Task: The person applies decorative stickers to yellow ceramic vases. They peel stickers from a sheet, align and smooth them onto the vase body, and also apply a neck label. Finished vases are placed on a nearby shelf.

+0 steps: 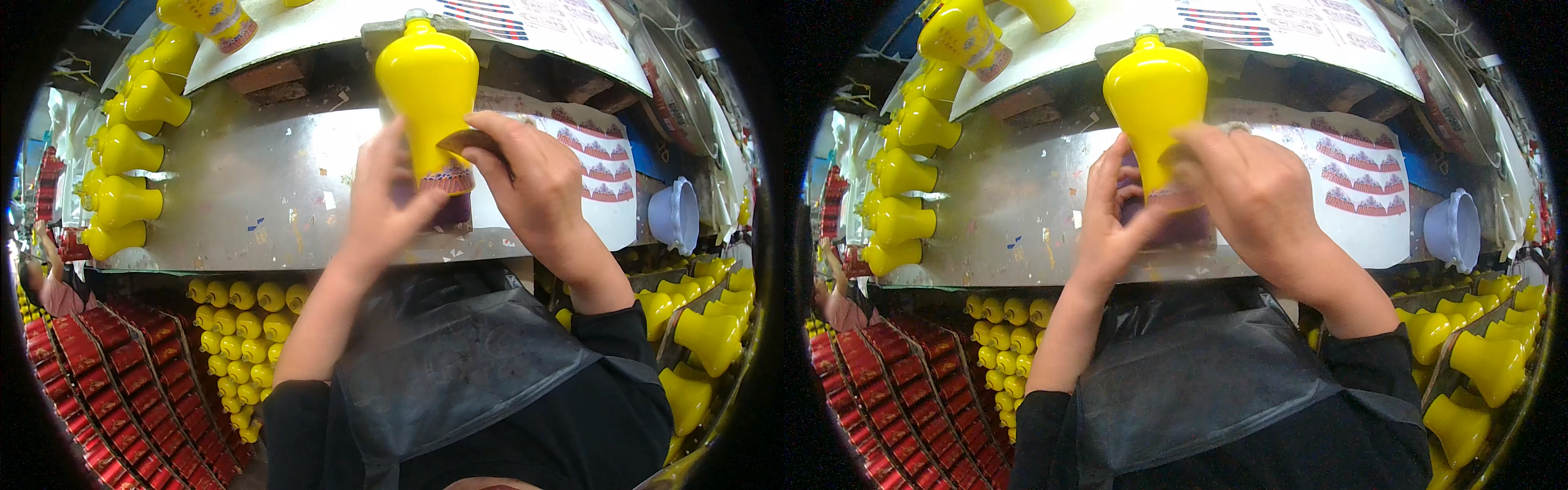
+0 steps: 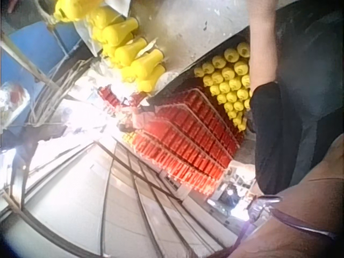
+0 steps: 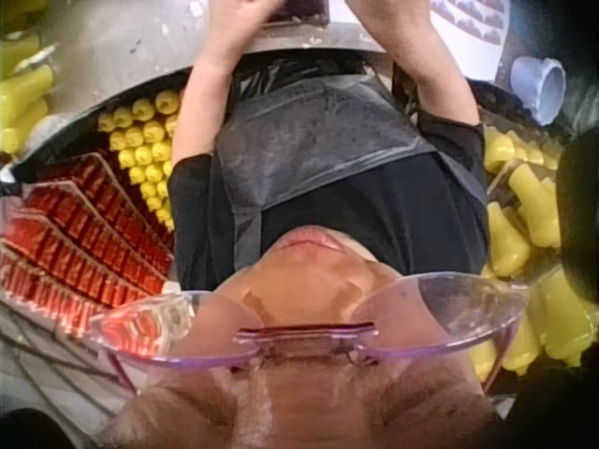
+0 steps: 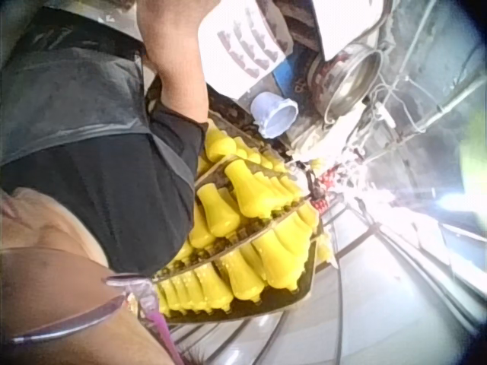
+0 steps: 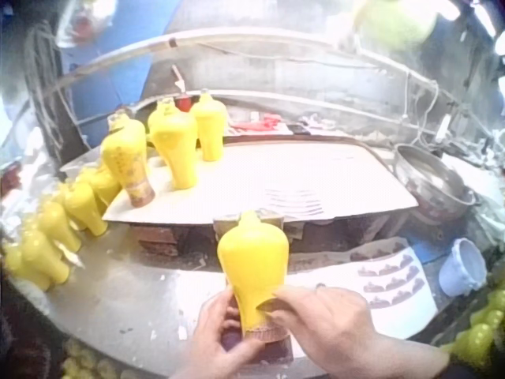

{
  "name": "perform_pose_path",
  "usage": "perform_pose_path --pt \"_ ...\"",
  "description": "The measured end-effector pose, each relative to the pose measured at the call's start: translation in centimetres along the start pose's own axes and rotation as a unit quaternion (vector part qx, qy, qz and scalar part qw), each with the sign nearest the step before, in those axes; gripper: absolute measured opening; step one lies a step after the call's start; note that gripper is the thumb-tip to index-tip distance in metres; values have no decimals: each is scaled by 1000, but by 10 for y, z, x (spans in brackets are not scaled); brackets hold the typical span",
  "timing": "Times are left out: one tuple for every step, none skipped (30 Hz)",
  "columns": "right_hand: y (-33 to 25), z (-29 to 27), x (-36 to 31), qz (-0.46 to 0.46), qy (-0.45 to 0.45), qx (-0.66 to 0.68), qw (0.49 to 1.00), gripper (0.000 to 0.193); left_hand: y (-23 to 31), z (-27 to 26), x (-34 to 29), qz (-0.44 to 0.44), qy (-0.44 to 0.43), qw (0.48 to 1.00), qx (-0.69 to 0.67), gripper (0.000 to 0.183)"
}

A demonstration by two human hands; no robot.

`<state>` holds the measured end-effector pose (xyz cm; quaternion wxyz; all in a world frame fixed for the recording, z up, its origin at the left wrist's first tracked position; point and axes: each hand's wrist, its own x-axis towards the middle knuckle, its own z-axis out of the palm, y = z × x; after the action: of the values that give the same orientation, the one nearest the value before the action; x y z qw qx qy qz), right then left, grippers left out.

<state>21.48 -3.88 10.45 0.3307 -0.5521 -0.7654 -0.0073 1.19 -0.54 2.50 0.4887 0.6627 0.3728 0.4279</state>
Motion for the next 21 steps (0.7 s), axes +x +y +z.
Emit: perform_pose_path --pt "4 0 -2 -38 -22 23 999 30 2 4 -2 44 4 995 85 93" --pt "7 2 -3 -49 -48 53 996 30 1 8 1 67 12 979 190 113" --pt "9 3 -5 -92 -54 99 989 29 1 13 3 71 31 974 211 112" --pt "14 4 -3 -88 -41 107 989 30 1 19 3 75 50 969 231 112" --pt "16 6 -3 -18 -41 99 994 29 1 22 4 79 70 962 252 111" --pt "19 6 -3 8 -1 73 997 28 0 23 5 77 70 963 249 112" --pt "22 7 -2 64 21 43 997 27 -1 23 5 75 70 964 246 112" --pt "23 6 -4 44 44 46 997 26 -2 22 7 74 72 964 245 112" --pt "24 6 -6 -10 52 112 992 26 -4 20 8 70 71 965 244 113" --pt "25 7 -7 -20 -8 158 987 27 -5 18 9 51 58 976 203 113" --pt "26 8 -9 -66 -39 213 974 27 -6 14 10 33 46 985 161 112" --pt "28 10 -8 -61 -60 197 977 28 -7 11 11 14 34 992 119 112" --pt "29 13 -9 0 -35 179 983 28 -8 8 12 6 24 996 82 112" --pt "31 14 -8 18 -10 165 986 28 -8 6 13 -2 15 999 44 112" --pt "32 16 -7 65 1 152 986 29 -7 4 13 -17 6 1000 4 112" --pt "34 16 -6 75 30 168 982 28 -6 3 13 -24 0 999 -36 113" --pt "34 16 -4 29 13 210 977 26 -4 2 12 -37 -6 996 -79 113" --pt "34 14 -2 22 -6 254 967 24 -1 1 11 -50 -12 991 -121 113" --pt "33 13 0 -10 -21 303 953 22 1 0 11 -53 -16 989 -134 113" --pt "33 11 3 -35 -38 271 961 22 3 0 11 -55 -20 987 -148 113" --pt "33 9 7 -12 -25 240 971 25 5 0 10 -57 -24 985 -162 113"
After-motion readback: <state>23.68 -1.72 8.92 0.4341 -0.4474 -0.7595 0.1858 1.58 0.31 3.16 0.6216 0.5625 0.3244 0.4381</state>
